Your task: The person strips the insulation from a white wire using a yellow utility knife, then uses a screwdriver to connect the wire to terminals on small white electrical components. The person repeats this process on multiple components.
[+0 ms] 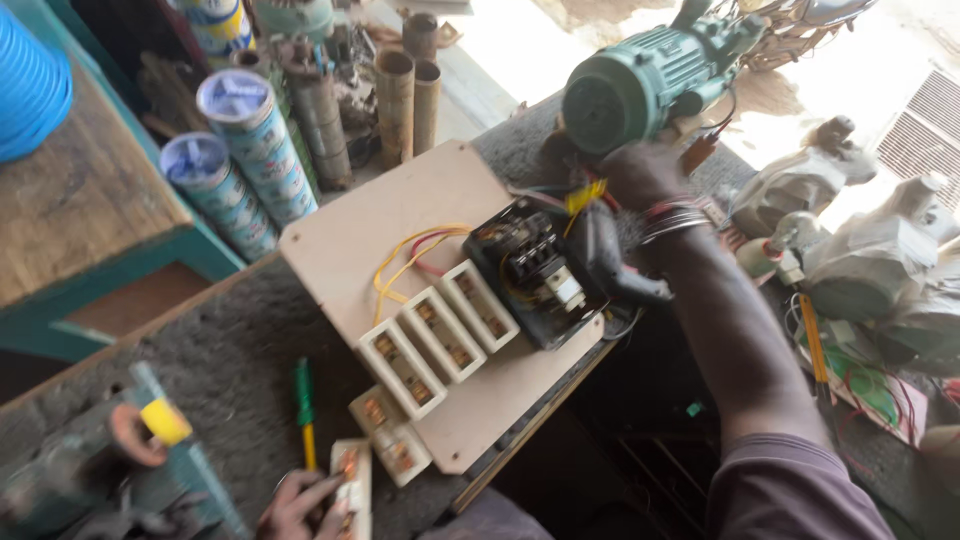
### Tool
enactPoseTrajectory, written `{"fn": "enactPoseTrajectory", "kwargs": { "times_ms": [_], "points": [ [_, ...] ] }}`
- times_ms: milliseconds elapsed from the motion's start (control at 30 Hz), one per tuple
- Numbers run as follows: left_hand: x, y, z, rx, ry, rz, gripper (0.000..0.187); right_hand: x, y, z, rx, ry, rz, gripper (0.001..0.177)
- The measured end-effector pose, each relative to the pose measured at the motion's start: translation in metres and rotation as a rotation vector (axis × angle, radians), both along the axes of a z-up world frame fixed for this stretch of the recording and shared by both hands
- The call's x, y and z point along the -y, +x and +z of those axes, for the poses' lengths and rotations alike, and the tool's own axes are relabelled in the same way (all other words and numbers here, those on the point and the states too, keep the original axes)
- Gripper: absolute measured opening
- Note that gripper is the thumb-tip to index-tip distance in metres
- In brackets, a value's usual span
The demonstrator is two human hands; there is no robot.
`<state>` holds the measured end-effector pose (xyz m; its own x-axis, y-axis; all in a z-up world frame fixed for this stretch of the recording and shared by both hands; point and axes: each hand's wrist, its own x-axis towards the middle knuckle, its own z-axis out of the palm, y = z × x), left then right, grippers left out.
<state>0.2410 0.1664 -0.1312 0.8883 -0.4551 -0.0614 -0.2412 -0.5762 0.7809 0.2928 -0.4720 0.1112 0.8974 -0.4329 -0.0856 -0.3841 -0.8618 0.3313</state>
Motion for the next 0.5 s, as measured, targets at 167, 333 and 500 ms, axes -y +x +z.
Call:
{"fn": "enactPoseTrajectory", "kwargs": {
  "times_ms": [167, 333, 500],
  "points": [
    [0.008, -0.008, 0.057, -0.08, -0.043, -0.009, 0.034, -0.09, -0.076, 0.037, 0.857, 0.698, 0.1, 0.01],
    [0.013, -0.008, 0.095, -0.041, -0.104, -0.069, 0.031, -0.244, -0.174, 0.012, 0.988, 1.314, 0.087, 0.033],
    [0.005, -0.004, 0.097, 0.119, -0.324, -0.164, 0.031, -0.371, -0.181, -0.005, 0.93, 1.734, -0.043, 0.063]
  ]
}}
